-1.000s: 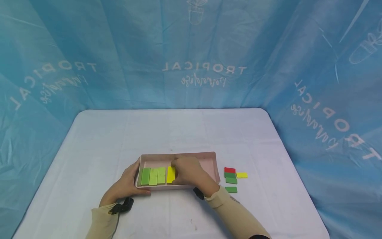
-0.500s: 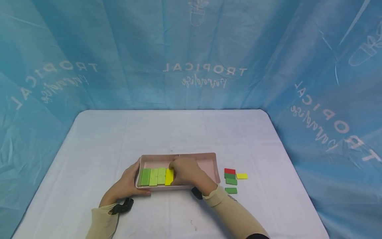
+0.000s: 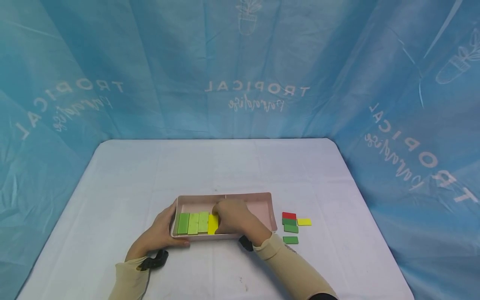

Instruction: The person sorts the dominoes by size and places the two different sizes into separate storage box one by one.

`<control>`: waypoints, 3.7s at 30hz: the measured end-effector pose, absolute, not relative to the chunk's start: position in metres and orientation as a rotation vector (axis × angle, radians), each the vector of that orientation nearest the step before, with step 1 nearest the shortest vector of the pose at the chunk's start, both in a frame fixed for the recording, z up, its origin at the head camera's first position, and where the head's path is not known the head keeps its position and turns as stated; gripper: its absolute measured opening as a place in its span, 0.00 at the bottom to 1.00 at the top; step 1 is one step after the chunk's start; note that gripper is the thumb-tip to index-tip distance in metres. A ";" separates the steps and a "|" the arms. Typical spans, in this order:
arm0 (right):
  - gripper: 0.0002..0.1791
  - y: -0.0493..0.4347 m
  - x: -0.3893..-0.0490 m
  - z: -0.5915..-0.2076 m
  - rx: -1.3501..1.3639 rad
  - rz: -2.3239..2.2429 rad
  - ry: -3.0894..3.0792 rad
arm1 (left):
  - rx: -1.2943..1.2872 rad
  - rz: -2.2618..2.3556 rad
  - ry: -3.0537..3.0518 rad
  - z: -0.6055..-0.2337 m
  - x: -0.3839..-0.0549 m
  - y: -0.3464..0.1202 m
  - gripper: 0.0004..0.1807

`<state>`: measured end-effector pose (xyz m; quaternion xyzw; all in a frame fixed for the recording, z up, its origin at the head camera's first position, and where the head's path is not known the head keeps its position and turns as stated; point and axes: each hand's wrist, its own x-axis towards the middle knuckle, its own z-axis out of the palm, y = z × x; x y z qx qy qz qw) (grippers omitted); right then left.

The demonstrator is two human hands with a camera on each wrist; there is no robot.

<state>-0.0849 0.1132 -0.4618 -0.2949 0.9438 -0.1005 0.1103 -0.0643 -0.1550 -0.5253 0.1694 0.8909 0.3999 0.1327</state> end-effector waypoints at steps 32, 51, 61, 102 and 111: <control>0.28 0.106 -0.076 -0.464 -0.726 -0.303 2.842 | 0.495 1.165 2.596 -0.523 -0.061 -0.154 0.79; 0.15 0.131 -0.067 -0.453 -0.717 -0.624 2.993 | 0.487 1.138 2.597 -0.522 -0.062 -0.153 0.79; 0.11 0.146 -0.055 -0.452 -0.669 -0.760 3.055 | 0.528 1.150 2.614 -0.524 -0.065 -0.155 0.79; 0.12 0.234 0.001 -0.474 0.325 -1.018 3.411 | 0.565 1.175 2.627 -0.527 -0.065 -0.154 0.79; 0.36 0.253 0.011 -0.478 0.775 -0.703 3.003 | 0.546 1.157 2.626 -0.527 -0.062 -0.154 0.79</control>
